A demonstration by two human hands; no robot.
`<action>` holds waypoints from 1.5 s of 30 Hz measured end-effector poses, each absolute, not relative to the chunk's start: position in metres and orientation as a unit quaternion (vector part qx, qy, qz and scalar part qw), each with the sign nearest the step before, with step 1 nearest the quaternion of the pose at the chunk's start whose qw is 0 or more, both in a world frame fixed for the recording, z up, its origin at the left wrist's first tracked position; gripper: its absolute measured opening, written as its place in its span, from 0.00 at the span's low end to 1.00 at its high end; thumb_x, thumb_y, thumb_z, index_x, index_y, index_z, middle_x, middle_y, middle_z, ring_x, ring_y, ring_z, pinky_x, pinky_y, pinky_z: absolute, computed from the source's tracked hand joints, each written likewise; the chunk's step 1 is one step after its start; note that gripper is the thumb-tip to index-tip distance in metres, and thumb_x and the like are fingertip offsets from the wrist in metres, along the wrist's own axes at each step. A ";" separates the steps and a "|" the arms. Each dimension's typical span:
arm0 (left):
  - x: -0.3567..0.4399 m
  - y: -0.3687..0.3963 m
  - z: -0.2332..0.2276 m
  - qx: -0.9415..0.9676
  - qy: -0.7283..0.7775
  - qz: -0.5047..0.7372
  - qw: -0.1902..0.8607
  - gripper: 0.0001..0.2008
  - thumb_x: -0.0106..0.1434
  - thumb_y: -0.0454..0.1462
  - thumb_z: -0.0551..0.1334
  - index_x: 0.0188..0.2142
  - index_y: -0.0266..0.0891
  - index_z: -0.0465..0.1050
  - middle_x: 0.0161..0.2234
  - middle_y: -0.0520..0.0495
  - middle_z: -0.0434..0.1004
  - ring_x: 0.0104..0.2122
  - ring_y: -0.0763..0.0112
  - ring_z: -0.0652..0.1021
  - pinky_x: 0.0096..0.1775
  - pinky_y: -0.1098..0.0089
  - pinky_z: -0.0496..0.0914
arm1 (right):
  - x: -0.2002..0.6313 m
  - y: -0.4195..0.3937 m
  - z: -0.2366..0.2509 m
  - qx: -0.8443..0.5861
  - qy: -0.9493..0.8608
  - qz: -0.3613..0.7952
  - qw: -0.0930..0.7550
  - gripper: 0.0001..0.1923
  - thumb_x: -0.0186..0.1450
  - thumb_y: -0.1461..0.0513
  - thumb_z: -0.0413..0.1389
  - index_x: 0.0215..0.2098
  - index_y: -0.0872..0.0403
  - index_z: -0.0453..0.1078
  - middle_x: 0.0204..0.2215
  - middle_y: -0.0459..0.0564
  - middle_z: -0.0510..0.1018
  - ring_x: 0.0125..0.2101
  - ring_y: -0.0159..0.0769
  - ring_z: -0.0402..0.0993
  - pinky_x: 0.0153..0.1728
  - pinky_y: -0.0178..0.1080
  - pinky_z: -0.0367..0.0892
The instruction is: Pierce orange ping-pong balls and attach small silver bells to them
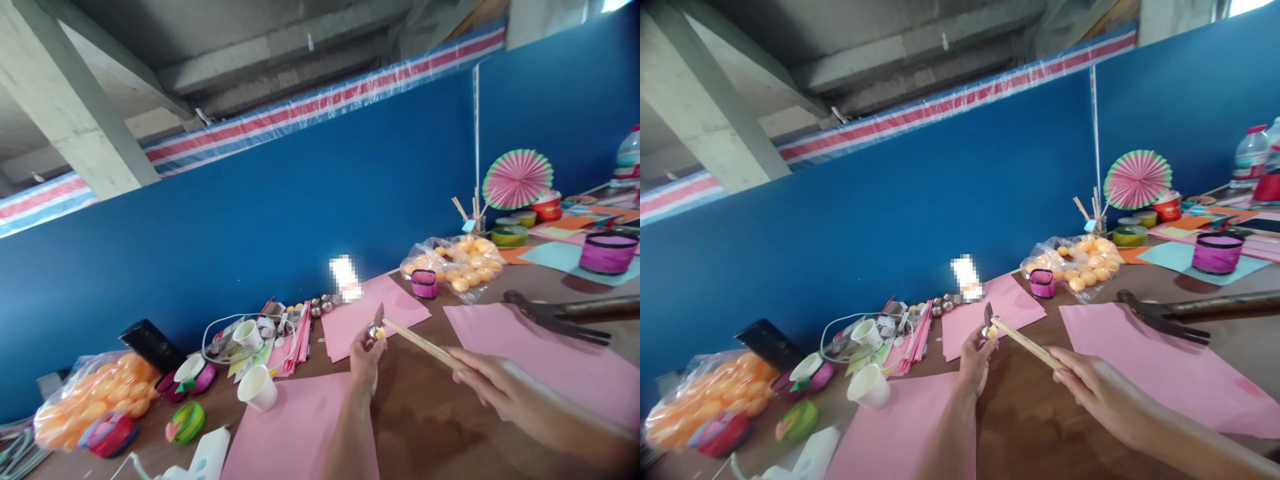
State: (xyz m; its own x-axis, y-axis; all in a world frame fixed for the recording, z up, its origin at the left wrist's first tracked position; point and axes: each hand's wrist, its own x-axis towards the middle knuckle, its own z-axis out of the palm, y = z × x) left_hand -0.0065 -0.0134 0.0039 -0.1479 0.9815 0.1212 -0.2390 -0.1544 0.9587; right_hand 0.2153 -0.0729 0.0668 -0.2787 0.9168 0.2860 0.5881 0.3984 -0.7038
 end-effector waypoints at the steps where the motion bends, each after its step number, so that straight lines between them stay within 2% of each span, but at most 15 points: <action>1: -0.006 -0.013 0.004 0.433 0.430 0.624 0.488 0.24 0.47 0.37 0.65 0.46 0.38 0.69 0.31 0.47 0.71 0.26 0.77 0.69 0.31 0.73 0.64 | 0.215 -0.073 0.069 -0.488 -0.766 0.251 0.335 0.18 0.62 0.51 0.43 0.44 0.50 0.65 0.27 0.46 0.79 0.20 0.32 0.72 0.23 0.31 0.68; 7: -0.005 -0.014 0.005 0.439 0.431 0.613 0.496 0.21 0.48 0.39 0.64 0.43 0.36 0.71 0.26 0.49 0.70 0.24 0.78 0.68 0.30 0.74 0.63 | 0.213 -0.075 0.071 -0.495 -0.751 0.287 0.329 0.19 0.62 0.52 0.42 0.43 0.51 0.65 0.29 0.49 0.79 0.26 0.36 0.74 0.28 0.33 0.68; 13: -0.004 -0.017 0.009 0.443 0.429 0.625 0.478 0.19 0.48 0.41 0.64 0.40 0.35 0.73 0.27 0.48 0.70 0.25 0.77 0.68 0.30 0.73 0.63 | 0.212 -0.074 0.074 -0.493 -0.752 0.290 0.328 0.19 0.61 0.50 0.43 0.42 0.50 0.66 0.24 0.46 0.78 0.20 0.33 0.70 0.24 0.33 0.67; 27: -0.006 -0.016 0.006 0.434 0.432 0.624 0.486 0.18 0.48 0.39 0.65 0.40 0.36 0.72 0.26 0.50 0.68 0.24 0.79 0.66 0.29 0.75 0.62 | 0.212 -0.075 0.067 -0.499 -0.740 0.316 0.322 0.19 0.62 0.52 0.41 0.44 0.51 0.65 0.22 0.45 0.75 0.20 0.31 0.69 0.21 0.31 0.64; 32: -0.007 -0.015 0.004 0.422 0.412 0.628 0.507 0.20 0.47 0.38 0.65 0.42 0.37 0.71 0.27 0.49 0.70 0.25 0.78 0.68 0.29 0.75 0.62 | 0.213 -0.075 0.074 -0.514 -0.735 0.332 0.294 0.18 0.63 0.52 0.40 0.38 0.52 0.66 0.16 0.42 0.69 0.16 0.29 0.65 0.17 0.29 0.60; 39: -0.007 -0.015 0.005 0.400 0.417 0.631 0.518 0.20 0.46 0.38 0.66 0.41 0.37 0.72 0.27 0.50 0.70 0.25 0.79 0.69 0.29 0.75 0.63 | 0.212 -0.078 0.064 -0.495 -0.733 0.327 0.332 0.17 0.63 0.54 0.41 0.43 0.51 0.64 0.24 0.45 0.75 0.19 0.30 0.69 0.21 0.31 0.63; 45: -0.006 -0.016 0.010 0.380 0.424 0.634 0.523 0.21 0.44 0.39 0.67 0.39 0.37 0.73 0.28 0.49 0.71 0.26 0.77 0.70 0.31 0.74 0.64 | 0.212 -0.077 0.067 -0.501 -0.734 0.315 0.332 0.18 0.63 0.52 0.40 0.40 0.50 0.67 0.18 0.43 0.73 0.17 0.30 0.67 0.19 0.31 0.62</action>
